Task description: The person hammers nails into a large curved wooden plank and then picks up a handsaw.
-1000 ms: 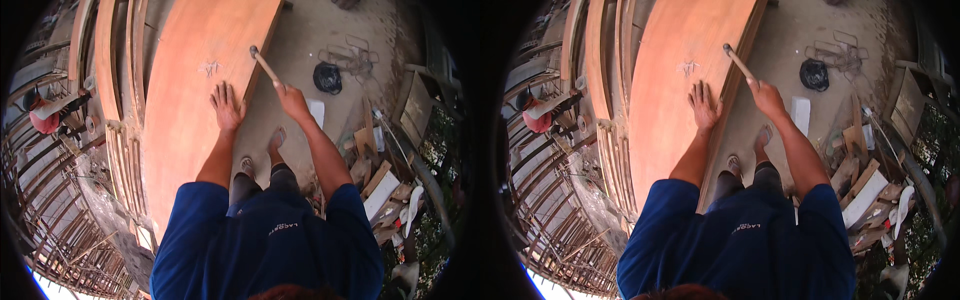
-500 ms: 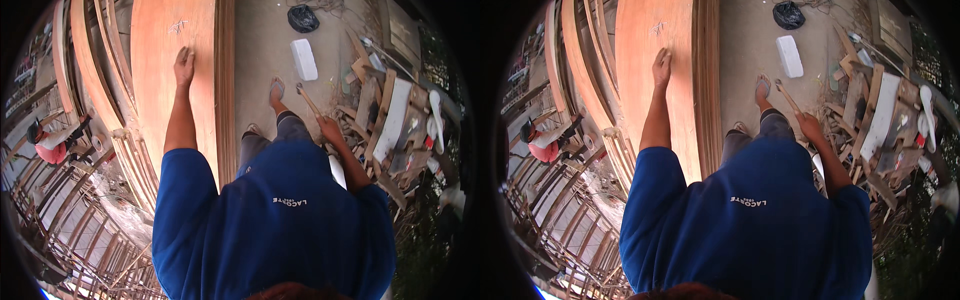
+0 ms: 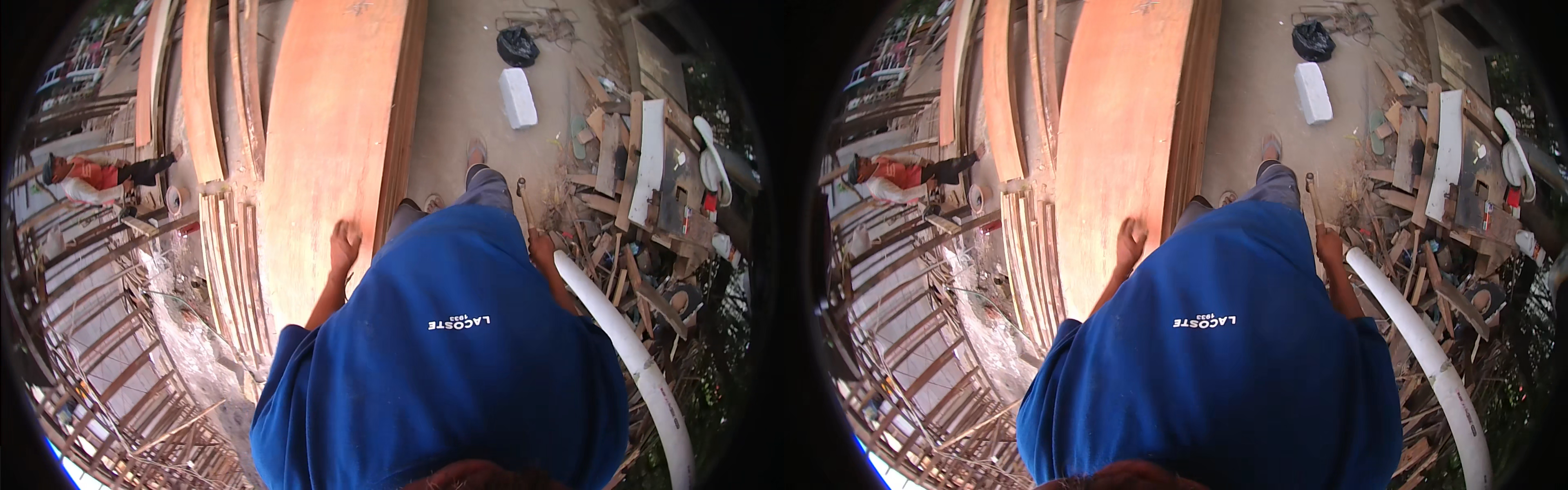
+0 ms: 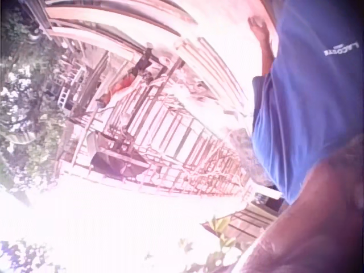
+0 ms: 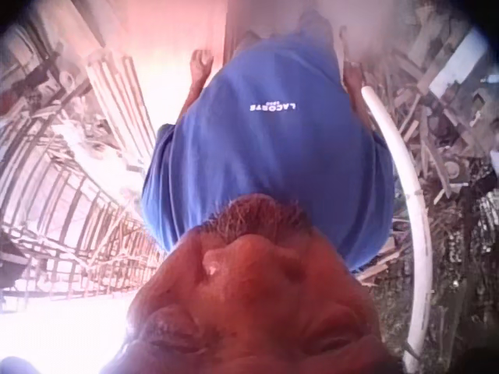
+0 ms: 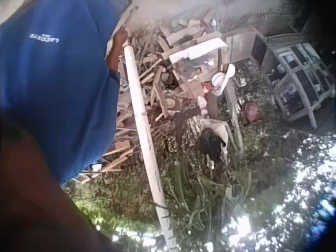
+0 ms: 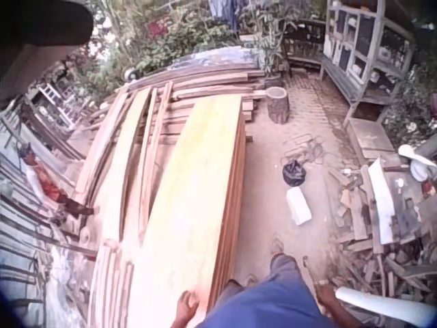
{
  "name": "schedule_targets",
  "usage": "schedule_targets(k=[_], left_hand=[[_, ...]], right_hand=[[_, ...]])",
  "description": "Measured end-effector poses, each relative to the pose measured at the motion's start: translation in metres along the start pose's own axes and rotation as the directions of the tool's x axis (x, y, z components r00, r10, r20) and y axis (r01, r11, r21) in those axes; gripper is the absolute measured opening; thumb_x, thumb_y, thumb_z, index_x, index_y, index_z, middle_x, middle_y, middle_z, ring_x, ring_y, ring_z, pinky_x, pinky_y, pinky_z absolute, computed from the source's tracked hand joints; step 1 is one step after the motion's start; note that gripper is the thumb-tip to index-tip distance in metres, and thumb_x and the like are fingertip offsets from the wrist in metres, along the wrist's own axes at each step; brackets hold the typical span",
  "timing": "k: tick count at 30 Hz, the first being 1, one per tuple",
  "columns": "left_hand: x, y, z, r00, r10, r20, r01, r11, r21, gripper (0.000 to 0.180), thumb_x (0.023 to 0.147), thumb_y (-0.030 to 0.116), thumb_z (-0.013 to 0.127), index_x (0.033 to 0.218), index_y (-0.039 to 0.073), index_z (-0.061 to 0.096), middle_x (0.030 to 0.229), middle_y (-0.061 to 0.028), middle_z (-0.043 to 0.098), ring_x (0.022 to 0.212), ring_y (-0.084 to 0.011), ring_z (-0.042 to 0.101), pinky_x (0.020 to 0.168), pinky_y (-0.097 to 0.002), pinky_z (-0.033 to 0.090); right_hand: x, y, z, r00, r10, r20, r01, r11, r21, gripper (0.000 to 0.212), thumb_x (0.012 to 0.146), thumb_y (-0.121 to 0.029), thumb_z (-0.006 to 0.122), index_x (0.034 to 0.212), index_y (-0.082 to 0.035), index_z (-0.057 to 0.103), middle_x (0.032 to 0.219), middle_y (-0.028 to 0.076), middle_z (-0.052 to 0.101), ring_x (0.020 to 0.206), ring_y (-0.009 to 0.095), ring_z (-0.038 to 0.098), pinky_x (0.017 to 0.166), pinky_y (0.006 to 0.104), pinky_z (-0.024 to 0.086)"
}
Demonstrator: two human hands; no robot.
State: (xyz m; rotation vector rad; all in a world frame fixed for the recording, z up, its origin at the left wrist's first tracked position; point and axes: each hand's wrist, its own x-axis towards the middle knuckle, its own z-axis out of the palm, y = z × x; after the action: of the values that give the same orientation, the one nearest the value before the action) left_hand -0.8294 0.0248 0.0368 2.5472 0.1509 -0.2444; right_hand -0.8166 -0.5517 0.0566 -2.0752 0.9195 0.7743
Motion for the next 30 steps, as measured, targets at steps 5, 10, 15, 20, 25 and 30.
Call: schedule_targets(k=[5, 10, 15, 20, 25, 30], left_hand=[[-0.124, 0.025, 0.002, 0.935, -0.352, -0.040, 0.350, 0.935, -0.053, 0.070, 0.087, 0.026, 0.069, 0.146, -0.002, 0.042, 0.153, -0.0292, 0.035, 0.139, -0.0459, 0.036, 0.116, -0.0474, 0.033], [-0.230, 0.043, 0.043, 0.789, -0.577, -0.212, 0.562, 0.816, -0.133, 0.066, 0.088, 0.027, 0.068, 0.144, 0.001, 0.045, 0.153, -0.0242, 0.037, 0.139, -0.0417, 0.038, 0.115, -0.0473, 0.036], [-0.362, 0.054, 0.079, 0.599, -0.777, -0.192, 0.743, 0.629, -0.227, 0.072, 0.084, 0.036, 0.072, 0.141, -0.001, 0.048, 0.149, -0.0226, 0.043, 0.135, -0.0418, 0.043, 0.111, -0.0476, 0.040], [-0.499, 0.129, 0.141, 0.301, -0.945, -0.132, 0.864, 0.328, -0.381, 0.073, 0.082, 0.038, 0.074, 0.138, -0.003, 0.050, 0.131, -0.0288, 0.059, 0.124, -0.0430, 0.055, 0.107, -0.0461, 0.044], [-0.559, 0.138, 0.144, 0.088, -0.975, -0.204, 0.874, 0.174, -0.453, 0.077, 0.080, 0.039, 0.076, 0.137, -0.005, 0.050, 0.128, -0.0322, 0.059, 0.122, -0.0438, 0.057, 0.104, -0.0462, 0.047], [-0.628, 0.100, 0.111, 0.010, -0.961, -0.275, 0.887, 0.135, -0.441, 0.082, 0.079, 0.041, 0.078, 0.140, -0.004, 0.047, 0.129, -0.0320, 0.059, 0.121, -0.0445, 0.056, 0.103, -0.0473, 0.046]], right_hand=[[-0.014, -0.061, 0.005, 0.961, -0.271, 0.055, 0.276, 0.940, -0.202, 0.068, 0.097, -0.061, 0.048, 0.085, 0.004, 0.064, 0.062, 0.017, 0.060, 0.050, 0.028, 0.062, 0.047, 0.0403, 0.048], [-0.007, -0.102, 0.001, 0.880, -0.412, 0.237, 0.471, 0.819, -0.328, 0.067, 0.096, -0.059, 0.053, 0.082, 0.005, 0.064, 0.063, 0.013, 0.059, 0.058, 0.023, 0.060, 0.058, 0.0398, 0.049], [-0.008, -0.129, 0.023, 0.788, -0.474, 0.393, 0.589, 0.765, -0.259, 0.059, 0.096, -0.056, 0.055, 0.082, 0.001, 0.060, 0.058, 0.007, 0.053, 0.047, 0.018, 0.051, 0.046, 0.0358, 0.042], [-0.042, -0.116, 0.029, 0.781, -0.353, 0.515, 0.533, 0.806, -0.256, 0.053, 0.096, -0.056, 0.056, 0.088, -0.003, 0.056, 0.055, 0.000, 0.043, 0.039, 0.012, 0.041, 0.037, 0.0306, 0.032], [-0.035, -0.107, 0.028, 0.742, -0.273, 0.612, 0.540, 0.784, -0.305, 0.054, 0.096, -0.057, 0.056, 0.091, -0.003, 0.055, 0.055, 0.000, 0.041, 0.039, 0.014, 0.042, 0.036, 0.0294, 0.032], [-0.053, -0.070, 0.031, 0.752, -0.233, 0.616, 0.531, 0.769, -0.357, 0.054, 0.096, -0.057, 0.056, 0.092, -0.004, 0.056, 0.059, 0.001, 0.044, 0.043, 0.015, 0.044, 0.040, 0.0310, 0.034]])
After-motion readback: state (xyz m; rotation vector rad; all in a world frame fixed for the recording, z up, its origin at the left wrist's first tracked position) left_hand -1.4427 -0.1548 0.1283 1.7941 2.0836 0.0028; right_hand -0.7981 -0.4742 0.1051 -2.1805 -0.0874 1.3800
